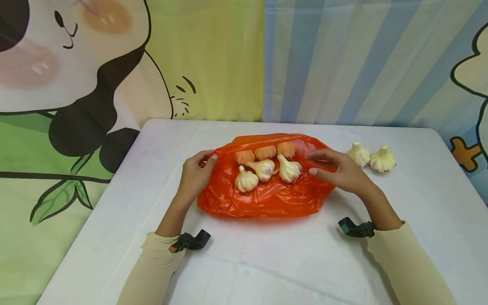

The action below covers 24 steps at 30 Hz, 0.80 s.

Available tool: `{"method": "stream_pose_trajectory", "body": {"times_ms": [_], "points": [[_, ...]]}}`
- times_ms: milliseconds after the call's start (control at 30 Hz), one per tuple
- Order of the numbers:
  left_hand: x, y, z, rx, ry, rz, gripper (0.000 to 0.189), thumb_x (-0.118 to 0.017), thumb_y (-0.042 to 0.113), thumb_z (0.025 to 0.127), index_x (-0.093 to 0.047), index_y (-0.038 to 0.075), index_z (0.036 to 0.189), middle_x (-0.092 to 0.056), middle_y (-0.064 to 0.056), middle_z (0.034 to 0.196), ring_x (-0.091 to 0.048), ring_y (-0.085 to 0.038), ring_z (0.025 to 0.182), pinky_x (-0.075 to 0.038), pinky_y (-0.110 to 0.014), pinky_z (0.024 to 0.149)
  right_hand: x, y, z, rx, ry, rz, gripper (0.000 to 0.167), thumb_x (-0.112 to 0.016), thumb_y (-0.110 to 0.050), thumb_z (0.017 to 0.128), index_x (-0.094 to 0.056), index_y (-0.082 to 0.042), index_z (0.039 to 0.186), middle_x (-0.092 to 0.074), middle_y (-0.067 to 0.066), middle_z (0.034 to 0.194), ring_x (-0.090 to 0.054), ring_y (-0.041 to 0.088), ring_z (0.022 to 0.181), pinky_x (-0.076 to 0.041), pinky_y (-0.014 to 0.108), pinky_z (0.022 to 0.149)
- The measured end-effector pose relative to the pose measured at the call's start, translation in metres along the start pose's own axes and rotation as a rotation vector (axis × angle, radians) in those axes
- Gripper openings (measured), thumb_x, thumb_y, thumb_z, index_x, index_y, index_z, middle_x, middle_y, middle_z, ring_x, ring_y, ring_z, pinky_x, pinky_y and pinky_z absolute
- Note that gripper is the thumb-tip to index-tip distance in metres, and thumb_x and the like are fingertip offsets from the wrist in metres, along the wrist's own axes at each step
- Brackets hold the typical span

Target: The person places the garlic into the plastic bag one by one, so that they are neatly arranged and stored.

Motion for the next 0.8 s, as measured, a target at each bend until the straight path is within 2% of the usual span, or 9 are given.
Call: {"method": "stream_pose_trajectory", "body": {"times_ms": [100, 267, 333, 600, 800], "points": [[0.000, 0.001, 0.000, 0.000, 0.000, 0.001, 0.037, -0.055, 0.034, 0.099, -0.065, 0.009, 0.124, -0.064, -0.004, 0.103, -0.055, -0.023, 0.084, -0.053, -0.028, 0.068, 0.007, -0.003, -0.004, 0.044, 0.029, 0.024, 0.034, -0.065, -0.006, 0.092, -0.061, -0.002, 0.125, -0.063, 0.015, 0.122, -0.059, 0.030, 0.114, -0.048, 0.021, 0.089], [0.000, 0.002, 0.000, -0.028, 0.007, 0.002, 0.035, -0.056, 0.031, 0.099, -0.066, 0.007, 0.122, -0.065, -0.005, 0.102, -0.054, -0.022, 0.082, -0.051, -0.026, 0.064, 0.020, -0.005, -0.011, 0.092, 0.103, 0.080, 0.029, -0.060, 0.002, 0.093, -0.062, 0.002, 0.122, -0.063, 0.016, 0.118, -0.061, 0.021, 0.110, -0.049, 0.019, 0.086], [0.000, 0.002, 0.000, -0.034, 0.007, 0.003, 0.035, -0.056, 0.031, 0.098, -0.066, 0.007, 0.121, -0.065, -0.005, 0.102, -0.054, -0.022, 0.082, -0.050, -0.026, 0.064, 0.025, -0.005, -0.014, 0.102, 0.132, 0.099, 0.028, -0.058, 0.004, 0.093, -0.062, 0.003, 0.121, -0.063, 0.015, 0.117, -0.060, 0.021, 0.108, -0.050, 0.020, 0.086], [0.000, 0.001, 0.001, -0.036, 0.004, -0.004, 0.035, -0.056, 0.031, 0.098, -0.066, 0.007, 0.121, -0.065, -0.005, 0.103, -0.054, -0.023, 0.082, -0.051, -0.027, 0.065, 0.043, 0.002, -0.024, 0.083, 0.251, 0.055, 0.024, -0.060, 0.002, 0.093, -0.064, 0.004, 0.117, -0.066, 0.009, 0.112, -0.061, 0.013, 0.104, -0.051, 0.018, 0.082], [-0.001, 0.001, 0.000, -0.029, -0.002, -0.005, 0.035, -0.056, 0.032, 0.099, -0.066, 0.007, 0.121, -0.065, -0.004, 0.102, -0.054, -0.023, 0.081, -0.051, -0.027, 0.063, 0.053, 0.005, -0.030, 0.088, 0.301, 0.055, 0.023, -0.061, 0.004, 0.092, -0.064, 0.006, 0.115, -0.065, 0.009, 0.111, -0.063, 0.017, 0.101, -0.051, 0.018, 0.081]]}}
Point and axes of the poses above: each hand's wrist, its own z-axis towards the middle knuckle, its own x-axis out of the back of the hand, y = z × x, the point moved 8 cm from there along z, towards the middle knuckle
